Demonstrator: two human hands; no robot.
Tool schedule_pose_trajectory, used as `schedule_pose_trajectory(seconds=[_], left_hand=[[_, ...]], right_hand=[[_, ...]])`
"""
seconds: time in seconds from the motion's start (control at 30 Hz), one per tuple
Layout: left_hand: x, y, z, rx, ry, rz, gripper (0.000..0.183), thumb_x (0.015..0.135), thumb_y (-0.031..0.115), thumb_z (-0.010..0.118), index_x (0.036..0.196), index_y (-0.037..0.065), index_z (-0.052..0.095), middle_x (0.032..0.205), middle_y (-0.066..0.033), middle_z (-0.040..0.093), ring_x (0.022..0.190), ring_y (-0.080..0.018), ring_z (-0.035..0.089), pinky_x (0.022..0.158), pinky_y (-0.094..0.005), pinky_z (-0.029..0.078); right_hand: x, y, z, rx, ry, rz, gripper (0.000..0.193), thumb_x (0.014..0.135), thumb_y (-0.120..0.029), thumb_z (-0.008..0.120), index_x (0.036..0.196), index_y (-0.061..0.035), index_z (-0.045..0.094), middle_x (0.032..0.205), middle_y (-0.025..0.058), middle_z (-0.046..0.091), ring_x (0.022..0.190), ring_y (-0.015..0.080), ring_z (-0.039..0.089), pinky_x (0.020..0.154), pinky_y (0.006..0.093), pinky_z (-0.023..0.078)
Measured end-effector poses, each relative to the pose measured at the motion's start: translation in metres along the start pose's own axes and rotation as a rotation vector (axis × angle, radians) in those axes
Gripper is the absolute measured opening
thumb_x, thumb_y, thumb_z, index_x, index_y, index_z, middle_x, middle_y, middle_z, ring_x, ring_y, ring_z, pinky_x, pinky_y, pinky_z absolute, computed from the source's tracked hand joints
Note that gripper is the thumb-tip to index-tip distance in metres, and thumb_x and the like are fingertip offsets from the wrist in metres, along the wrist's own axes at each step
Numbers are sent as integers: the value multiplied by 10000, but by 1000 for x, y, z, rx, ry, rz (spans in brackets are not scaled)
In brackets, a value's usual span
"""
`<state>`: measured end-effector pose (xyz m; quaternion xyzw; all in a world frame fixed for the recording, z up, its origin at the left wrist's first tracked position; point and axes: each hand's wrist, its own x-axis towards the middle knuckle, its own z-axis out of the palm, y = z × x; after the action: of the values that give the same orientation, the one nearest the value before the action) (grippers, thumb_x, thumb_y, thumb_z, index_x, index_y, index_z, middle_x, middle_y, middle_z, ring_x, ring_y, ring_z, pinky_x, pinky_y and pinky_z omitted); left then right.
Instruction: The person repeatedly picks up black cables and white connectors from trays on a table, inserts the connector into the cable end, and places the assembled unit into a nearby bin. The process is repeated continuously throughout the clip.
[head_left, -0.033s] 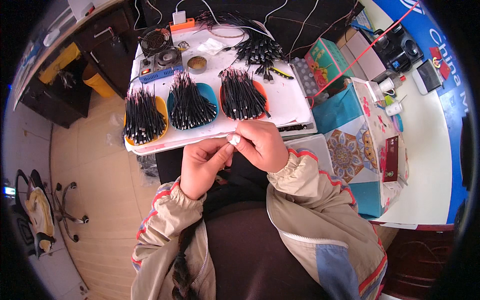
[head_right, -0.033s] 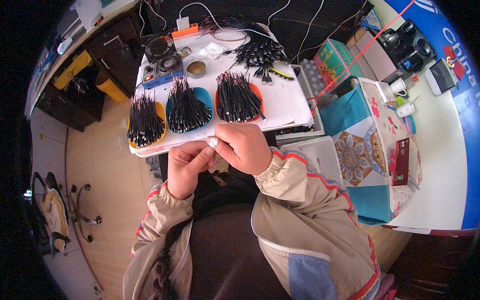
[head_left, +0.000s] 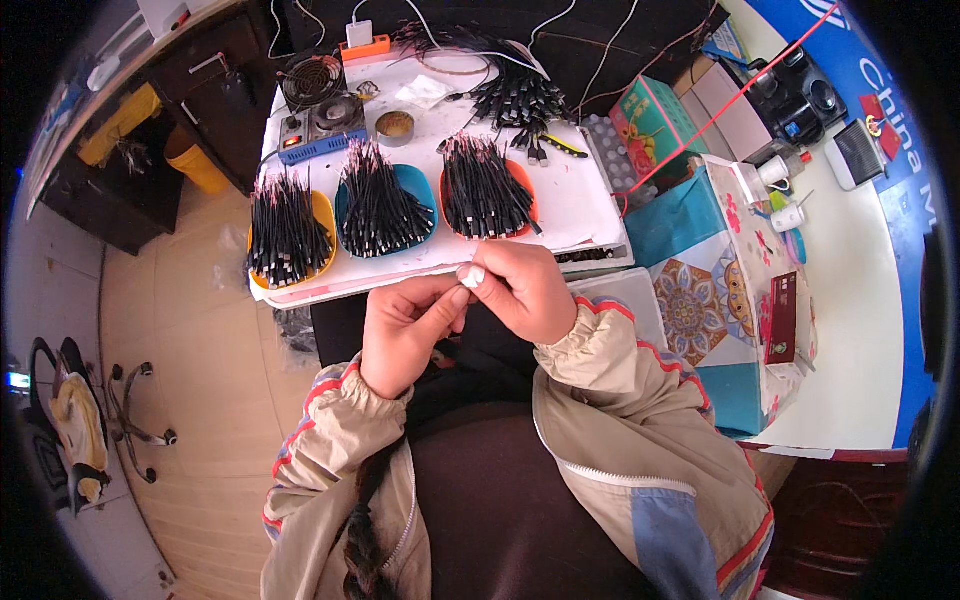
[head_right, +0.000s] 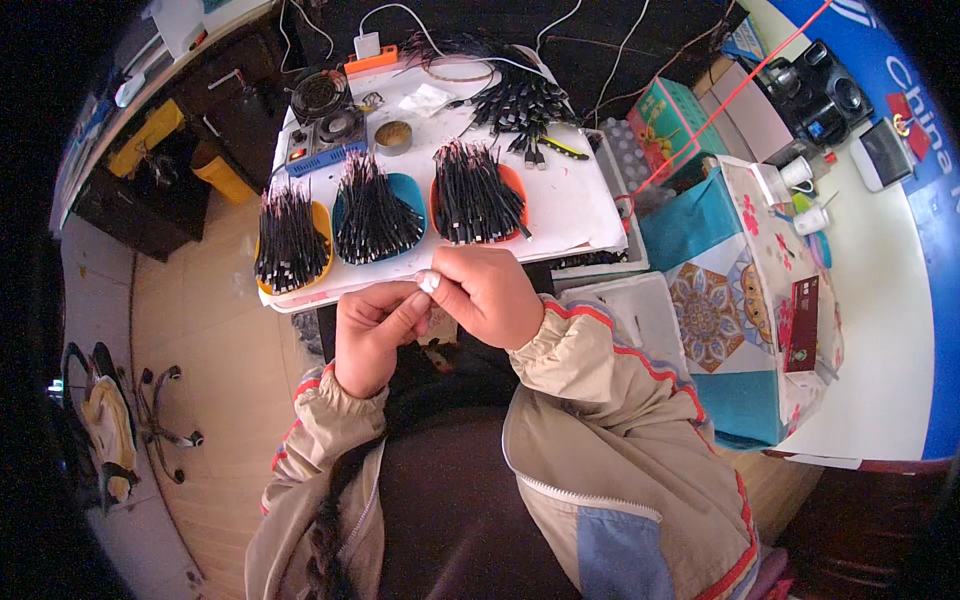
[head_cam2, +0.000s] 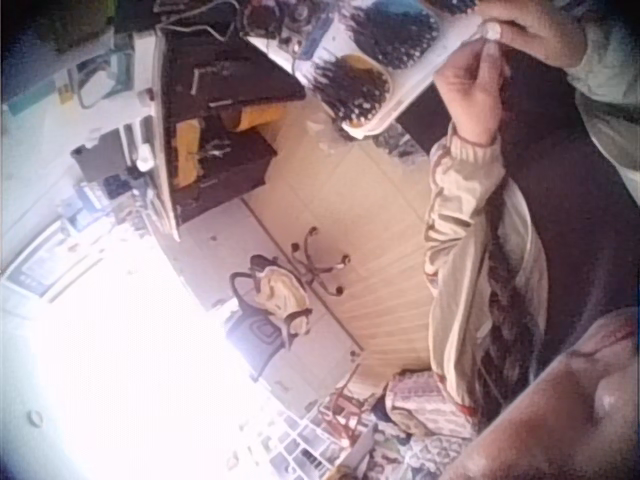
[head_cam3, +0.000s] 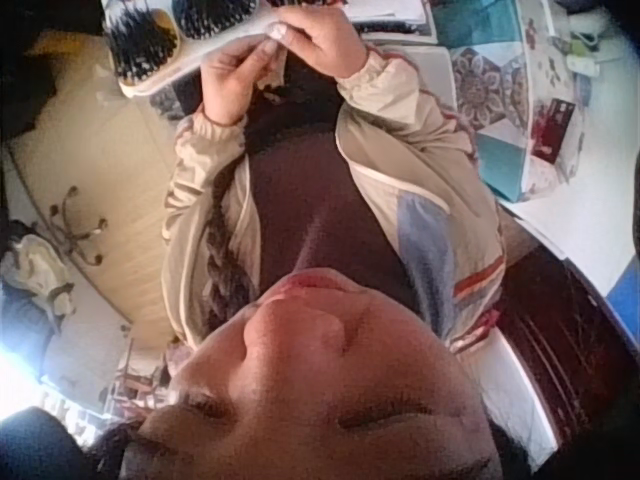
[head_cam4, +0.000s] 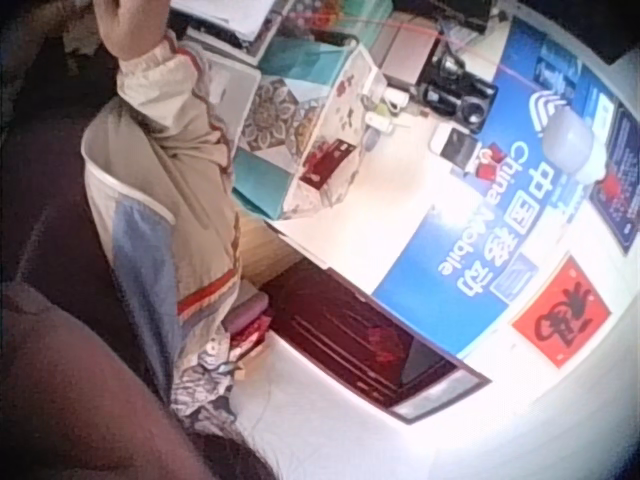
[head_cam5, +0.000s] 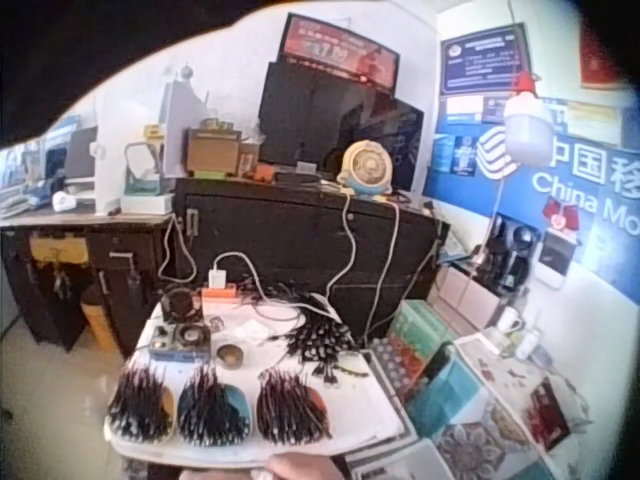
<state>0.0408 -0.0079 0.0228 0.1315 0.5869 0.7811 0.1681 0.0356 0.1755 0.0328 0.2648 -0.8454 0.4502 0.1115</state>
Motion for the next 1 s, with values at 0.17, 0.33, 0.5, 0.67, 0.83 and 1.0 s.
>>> schedule_pose_trajectory(seconds=[0.17,0.33,0.5,0.67,0.83,1.0], left_hand=[[-6,6,-5,-149,42,-7,143,918,84,595,921,-41,665,654,3,575,549,-25,441,486,-184,324],[-10,17,-15,-191,-44,-115,143,914,74,591,917,-47,668,642,-7,565,532,-20,422,461,-171,273],[-9,24,-15,-251,-140,-217,148,906,88,605,913,-44,671,648,-18,571,530,-33,442,456,-169,274],[-6,25,-15,-319,-215,-268,171,914,106,599,910,-50,669,640,-25,563,511,-42,411,449,-184,258],[-4,23,-12,-279,-194,-269,165,911,94,599,897,-56,666,641,-17,562,513,-40,422,448,-188,273],[-6,20,2,657,20,472,100,815,35,674,867,-46,646,643,-99,584,537,-175,570,510,-282,442]], right_hand=[[-11,13,-8,459,297,352,194,957,-175,524,901,7,558,710,8,516,659,69,472,596,235,399],[-12,9,-32,134,-29,149,169,902,-167,617,948,-8,587,773,73,576,736,148,580,654,278,449],[0,-13,-35,10,-29,-204,248,767,-104,698,990,-41,610,932,81,604,853,269,585,757,354,467],[12,-16,-36,-34,-87,-391,186,755,-91,708,906,-14,634,886,106,616,794,266,600,713,371,478],[7,-16,-34,-33,-73,-378,241,701,-32,687,926,-45,601,882,96,585,830,300,573,750,357,465],[-5,-14,-27,440,-133,183,97,846,-79,619,904,-13,577,854,39,575,764,163,532,698,282,433]])
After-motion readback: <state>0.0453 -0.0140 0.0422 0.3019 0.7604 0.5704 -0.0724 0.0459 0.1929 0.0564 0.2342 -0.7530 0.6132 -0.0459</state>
